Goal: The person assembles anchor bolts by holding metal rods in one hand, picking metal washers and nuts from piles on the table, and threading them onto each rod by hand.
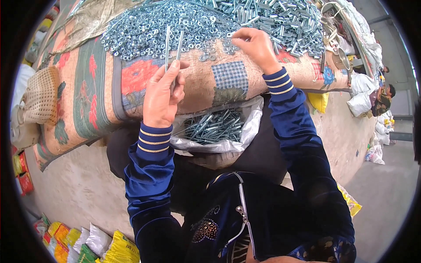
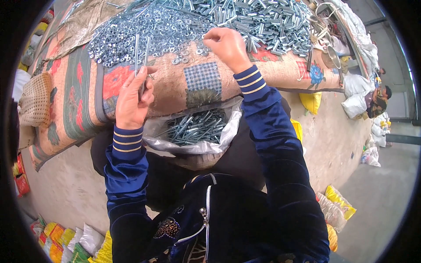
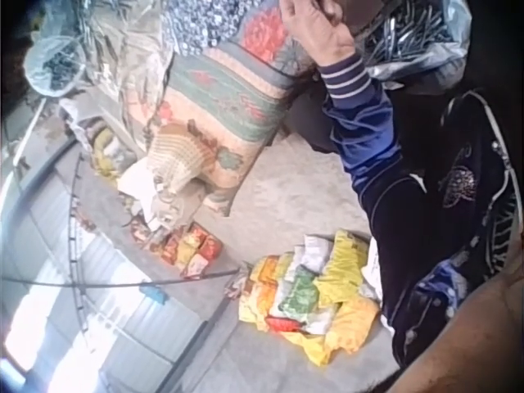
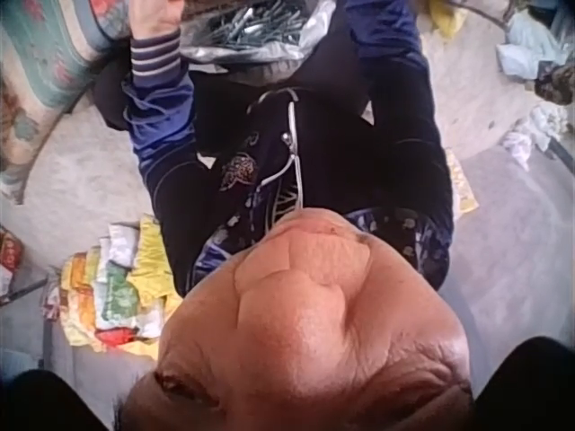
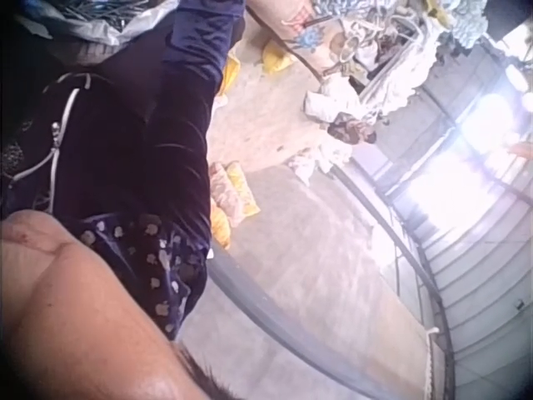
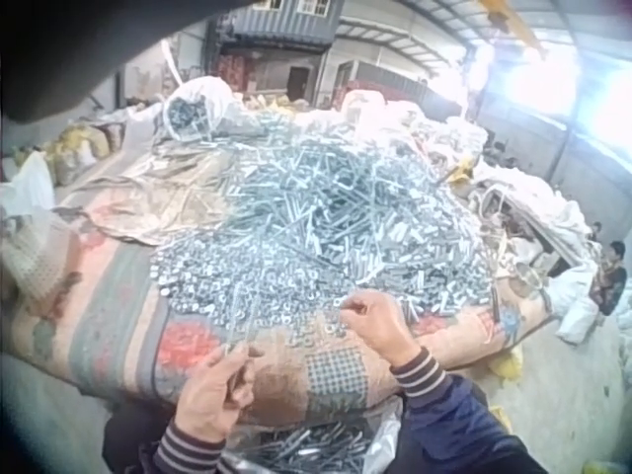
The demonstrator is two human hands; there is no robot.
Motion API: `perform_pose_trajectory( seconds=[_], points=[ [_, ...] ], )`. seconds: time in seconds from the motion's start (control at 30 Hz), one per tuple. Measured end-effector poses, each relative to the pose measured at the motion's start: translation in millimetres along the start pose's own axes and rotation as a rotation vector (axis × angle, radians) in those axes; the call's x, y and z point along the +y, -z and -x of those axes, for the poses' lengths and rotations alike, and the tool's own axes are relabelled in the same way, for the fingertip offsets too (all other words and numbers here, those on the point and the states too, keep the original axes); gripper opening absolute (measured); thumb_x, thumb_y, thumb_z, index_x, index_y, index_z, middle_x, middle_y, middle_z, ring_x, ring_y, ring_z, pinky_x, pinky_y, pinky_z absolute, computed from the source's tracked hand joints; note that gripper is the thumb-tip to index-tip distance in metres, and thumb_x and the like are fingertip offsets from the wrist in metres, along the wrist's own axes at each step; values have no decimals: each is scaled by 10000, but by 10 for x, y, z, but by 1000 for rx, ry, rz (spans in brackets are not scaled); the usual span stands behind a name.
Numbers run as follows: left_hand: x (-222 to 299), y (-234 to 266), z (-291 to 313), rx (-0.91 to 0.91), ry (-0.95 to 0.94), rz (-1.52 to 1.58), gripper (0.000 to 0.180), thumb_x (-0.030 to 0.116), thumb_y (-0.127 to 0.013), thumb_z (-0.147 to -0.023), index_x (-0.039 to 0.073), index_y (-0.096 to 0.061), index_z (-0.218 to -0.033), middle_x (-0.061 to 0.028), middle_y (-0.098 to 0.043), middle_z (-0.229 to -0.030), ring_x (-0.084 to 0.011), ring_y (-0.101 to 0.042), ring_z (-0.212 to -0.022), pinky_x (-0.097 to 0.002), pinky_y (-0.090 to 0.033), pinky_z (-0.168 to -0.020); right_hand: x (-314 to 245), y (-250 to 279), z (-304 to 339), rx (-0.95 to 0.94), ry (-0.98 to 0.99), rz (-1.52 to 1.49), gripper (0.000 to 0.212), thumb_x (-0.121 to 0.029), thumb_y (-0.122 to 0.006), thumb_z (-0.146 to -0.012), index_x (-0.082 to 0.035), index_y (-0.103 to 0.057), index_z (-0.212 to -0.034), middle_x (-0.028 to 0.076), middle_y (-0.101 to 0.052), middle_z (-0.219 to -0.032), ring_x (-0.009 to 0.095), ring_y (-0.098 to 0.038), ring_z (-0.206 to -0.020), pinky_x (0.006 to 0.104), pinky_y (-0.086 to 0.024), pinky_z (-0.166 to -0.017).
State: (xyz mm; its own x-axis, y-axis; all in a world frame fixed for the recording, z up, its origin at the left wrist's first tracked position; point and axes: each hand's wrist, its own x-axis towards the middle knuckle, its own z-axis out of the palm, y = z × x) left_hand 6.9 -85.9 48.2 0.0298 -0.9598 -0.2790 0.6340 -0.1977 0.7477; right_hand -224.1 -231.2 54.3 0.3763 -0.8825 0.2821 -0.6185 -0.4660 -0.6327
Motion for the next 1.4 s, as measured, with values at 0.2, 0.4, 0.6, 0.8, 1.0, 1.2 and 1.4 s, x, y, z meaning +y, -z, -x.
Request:
perform_pose_trajectory(
  seconds=[0.2, 0.4, 0.6, 0.8, 1.0, 1.2, 1.4],
  points=[
    [6, 28, 14, -12, -34, 44, 260, 217, -592, -917, -16, -616, -1029, 11, -549, -692, -24, -418, -469, -165, -263, -400, -63, -187, 67, 47, 324, 407, 130, -132, -655, -733, -103, -683, -856, 82, -544, -718, 281, -565, -757, 371, -450, -687],
    [-14, 80, -4, 23, -63, -10, 239, 182, -609, -903, -12, -614, -1042, -29, -603, -741, -41, -505, -503, -147, -294, -394, -201, -221, -17, -74, 61, -119, 170, -141, -654, -734, -46, -675, -874, 118, -654, -766, 248, -628, -713, 333, -489, -658],
    [-22, 67, -52, 27, -28, 76, 230, 173, -590, -912, -10, -598, -1051, -41, -611, -742, -52, -524, -508, -142, -298, -377, -240, -550, -47, -78, 255, 60, 199, -141, -640, -742, -31, -676, -905, 131, -644, -722, 240, -629, -660, 327, -487, -636],
    [-20, 103, -51, 5, -14, 57, 226, 177, -579, -919, -8, -594, -1048, -37, -604, -738, -48, -522, -505, -142, -298, -375, -323, -546, -47, -101, 208, 226, 146, -146, -609, -745, -32, -651, -825, 147, -635, -721, 321, -627, -712, 382, -483, -649],
    [-46, 102, -70, 4, -11, 47, 213, 178, -578, -920, -3, -596, -1032, -30, -598, -729, -45, -522, -512, -142, -297, -372, -269, -525, -75, -108, 259, 225, 173, -165, -628, -737, -27, -649, -839, 143, -630, -712, 313, -619, -693, 384, -479, -639],
    [-36, 111, -66, 4, -20, 50, 206, 176, -585, -916, 1, -602, -1024, -28, -600, -729, -48, -523, -512, -145, -301, -371, -236, -486, -66, -180, 207, 110, 185, -170, -672, -755, -13, -625, -840, 95, -632, -710, 215, -615, -642, 330, -476, -598],
    [-37, 80, -47, -11, 48, -14, 178, 161, -616, -893, 9, -621, -985, -34, -612, -739, -51, -539, -522, -143, -296, -370, -368, -257, -119, -196, -160, -806, 137, -103, -700, -817, -1, -609, -830, 46, -641, -791, 115, -641, -717, 227, -532, -640]
  ],
)
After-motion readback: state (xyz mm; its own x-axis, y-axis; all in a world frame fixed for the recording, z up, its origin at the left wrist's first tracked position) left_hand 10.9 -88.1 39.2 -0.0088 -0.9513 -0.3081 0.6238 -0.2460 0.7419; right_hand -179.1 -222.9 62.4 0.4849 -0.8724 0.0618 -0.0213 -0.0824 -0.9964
